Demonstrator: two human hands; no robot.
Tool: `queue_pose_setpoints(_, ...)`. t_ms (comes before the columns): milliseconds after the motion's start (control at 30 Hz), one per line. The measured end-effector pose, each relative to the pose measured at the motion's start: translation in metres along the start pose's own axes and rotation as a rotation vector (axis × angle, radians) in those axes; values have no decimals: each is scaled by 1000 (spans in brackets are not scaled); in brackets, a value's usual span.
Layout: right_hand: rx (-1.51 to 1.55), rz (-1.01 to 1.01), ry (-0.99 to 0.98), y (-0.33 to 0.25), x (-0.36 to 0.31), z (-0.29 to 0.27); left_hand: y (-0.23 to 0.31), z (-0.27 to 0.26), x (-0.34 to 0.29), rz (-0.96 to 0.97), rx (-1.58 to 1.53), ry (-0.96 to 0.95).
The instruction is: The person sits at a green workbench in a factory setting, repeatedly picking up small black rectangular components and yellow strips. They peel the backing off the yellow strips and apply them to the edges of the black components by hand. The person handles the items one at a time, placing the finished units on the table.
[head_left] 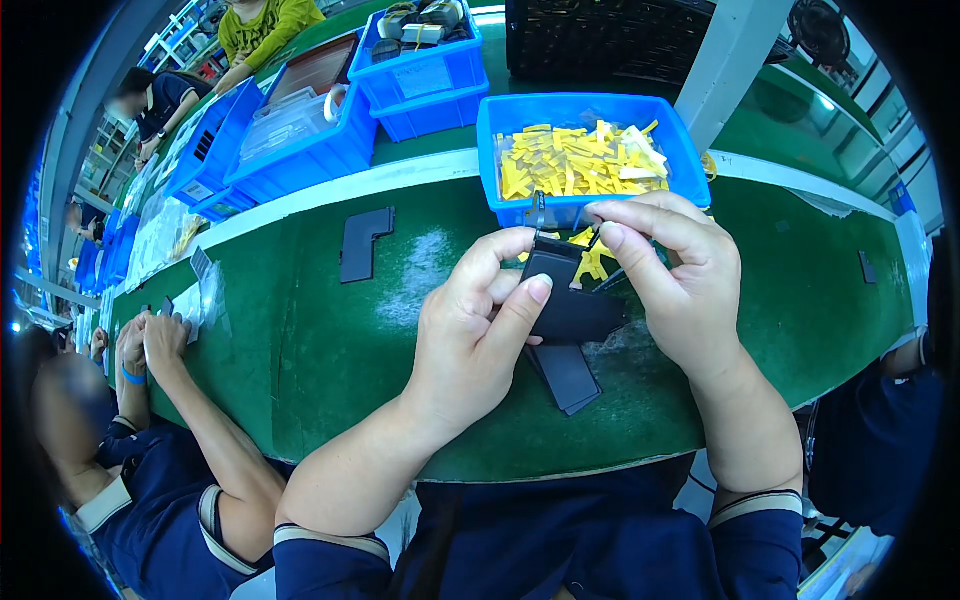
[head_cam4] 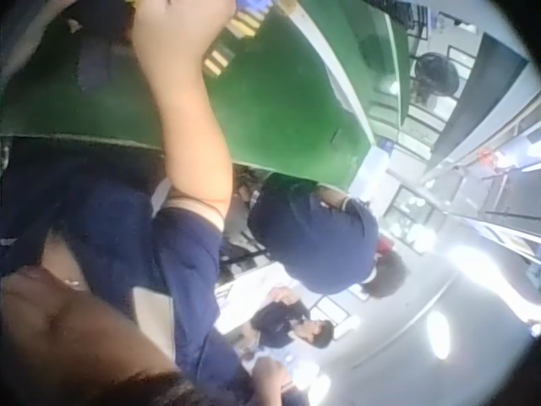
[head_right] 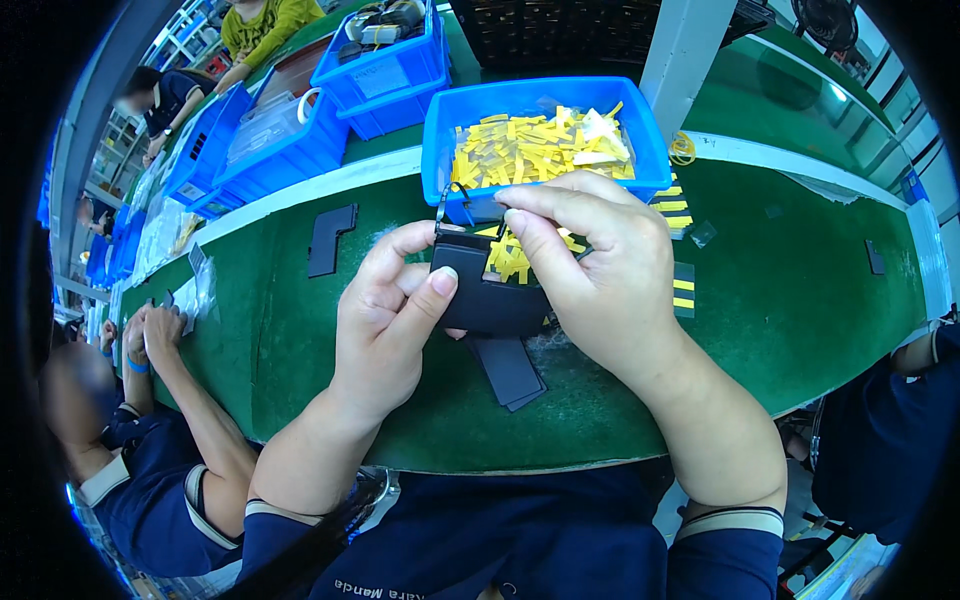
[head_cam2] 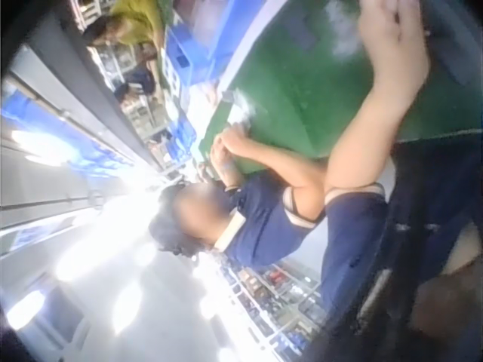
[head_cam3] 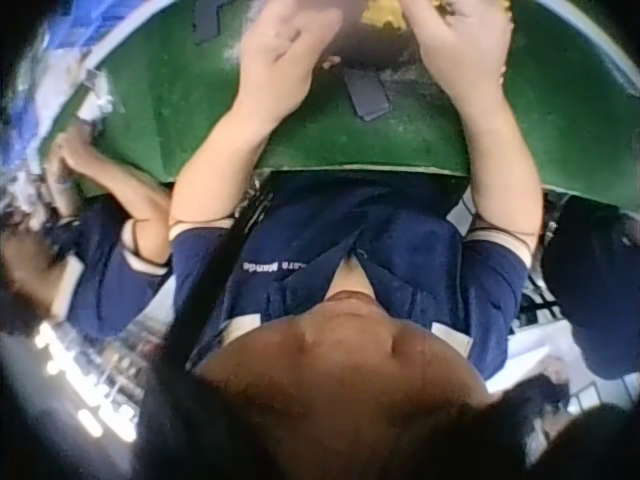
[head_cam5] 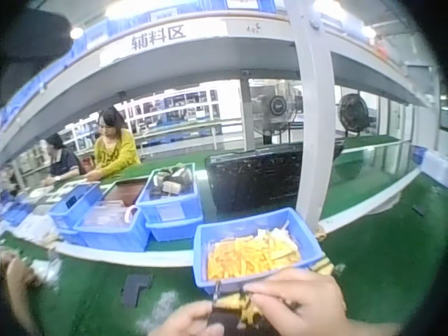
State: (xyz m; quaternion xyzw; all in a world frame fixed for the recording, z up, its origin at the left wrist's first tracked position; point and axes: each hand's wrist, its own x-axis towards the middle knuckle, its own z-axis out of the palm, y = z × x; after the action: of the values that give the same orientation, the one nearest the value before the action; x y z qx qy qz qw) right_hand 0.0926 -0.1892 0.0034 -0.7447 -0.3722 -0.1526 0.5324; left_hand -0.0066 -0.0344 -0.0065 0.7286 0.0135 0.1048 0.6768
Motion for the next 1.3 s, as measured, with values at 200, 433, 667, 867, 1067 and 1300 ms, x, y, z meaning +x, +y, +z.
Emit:
queue_pose_setpoints(200, 50, 54, -15, -2, -2, 2, -2, 1, 0, -2, -18, 13)
queue_pose_setpoints(433, -82, -2, -54, -7, -1, 2, -3, 1, 0, -46, -8, 9)
queue_pose_setpoints(667, 406, 327, -32, -4, -4, 3, -3, -1, 1, -70, -89, 0)
queue_pose_setpoints(867, 495, 330, -146, -3, -1, -5, 1, -1, 1, -125, -233, -65)
queue_pose_setpoints(1067, 849, 387, -239, 3, 2, -5, -4, -9, 4, -121, -420, -154)
queue_pose_setpoints(1300, 819, 351, -282, 4, 3, -7, -4, -11, 6, -142, -478, -197)
